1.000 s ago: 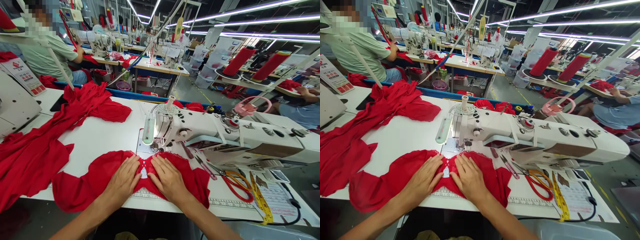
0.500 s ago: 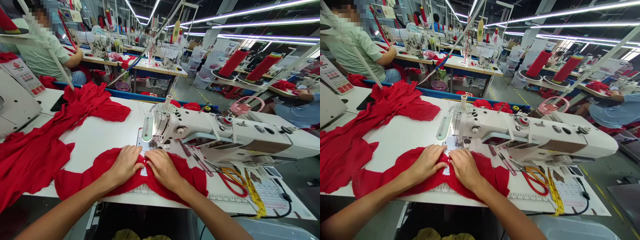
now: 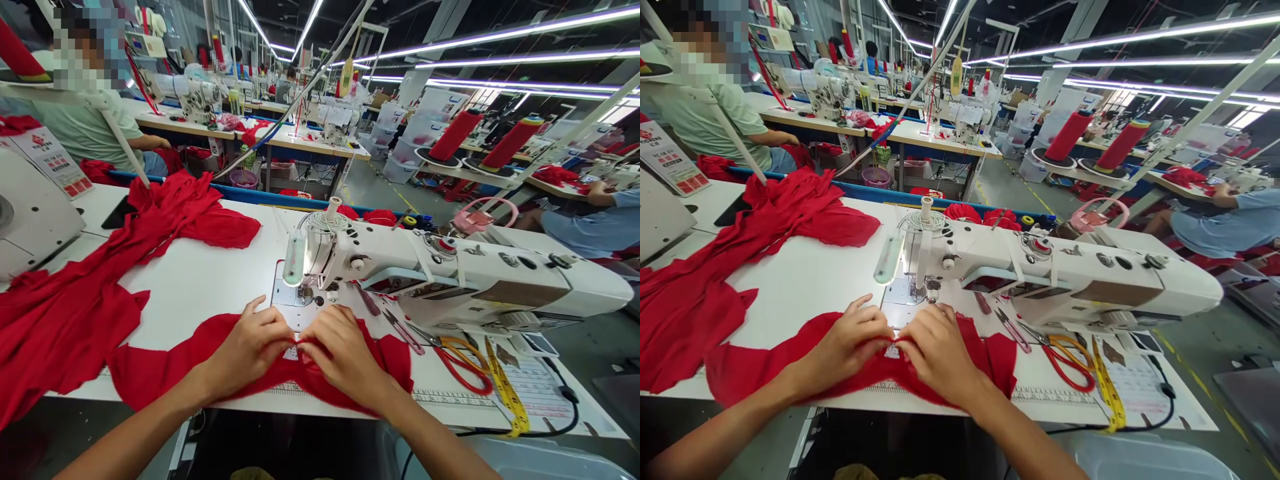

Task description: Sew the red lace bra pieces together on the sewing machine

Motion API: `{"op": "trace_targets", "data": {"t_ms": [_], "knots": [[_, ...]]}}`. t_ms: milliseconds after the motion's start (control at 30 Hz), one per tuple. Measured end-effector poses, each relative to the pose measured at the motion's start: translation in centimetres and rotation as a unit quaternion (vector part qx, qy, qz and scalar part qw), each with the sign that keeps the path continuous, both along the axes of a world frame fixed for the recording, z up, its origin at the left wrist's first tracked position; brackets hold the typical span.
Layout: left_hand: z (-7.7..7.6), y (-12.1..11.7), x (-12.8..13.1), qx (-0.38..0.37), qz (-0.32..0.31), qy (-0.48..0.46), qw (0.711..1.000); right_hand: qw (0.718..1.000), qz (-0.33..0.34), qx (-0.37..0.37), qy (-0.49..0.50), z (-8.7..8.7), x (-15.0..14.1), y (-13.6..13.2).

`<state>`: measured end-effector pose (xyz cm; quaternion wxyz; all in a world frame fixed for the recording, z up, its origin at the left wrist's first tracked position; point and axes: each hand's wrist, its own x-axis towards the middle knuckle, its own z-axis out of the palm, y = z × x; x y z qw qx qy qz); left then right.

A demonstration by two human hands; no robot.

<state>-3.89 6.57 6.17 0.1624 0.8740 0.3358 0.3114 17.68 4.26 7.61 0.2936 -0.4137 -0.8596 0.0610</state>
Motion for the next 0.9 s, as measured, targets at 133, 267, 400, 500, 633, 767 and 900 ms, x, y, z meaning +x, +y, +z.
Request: {"op": "trace_targets", "data": {"t_ms": [133,267,400,500,633,767,900], "knots": [[-0.9,-2.9,-0.7,0.309,-0.018,0.008,0.951,0.964,0.037,0.259,-0.056,-1.1,0.8,-3.2],[-2.9,-4.5,-1.8,0.367,-0.071,0.049,0.926,0.95,0.067,0.298,-0.063,-2.9,1.5,-4.9],[-4.3,-5.2,-2.3,0.332,-0.094,0.049,0.937,0.947,0.08,0.303,-0.075,-3.7,1.7,-5.5],[-4.0,-5.3,-2.2,0.372,-0.095,0.038,0.923,0.945,0.095,0.303,-0.074,-3.8,1.8,-5.4],[-2.2,-3.7,-1.1,0.301,-0.003,0.052,0.952,0.966,0.034,0.25,-0.05,-3.2,1.7,-3.8],[-0.4,-1.7,-0.2,0.173,0.242,0.067,0.952,0.979,-0.133,0.156,-0.02,-1.9,1.6,-2.9],[-1.8,-4.0,-2.4,0.179,0.122,0.055,0.975,0.995,-0.051,0.082,-0.019,-2.3,2.3,-5.1]]}}
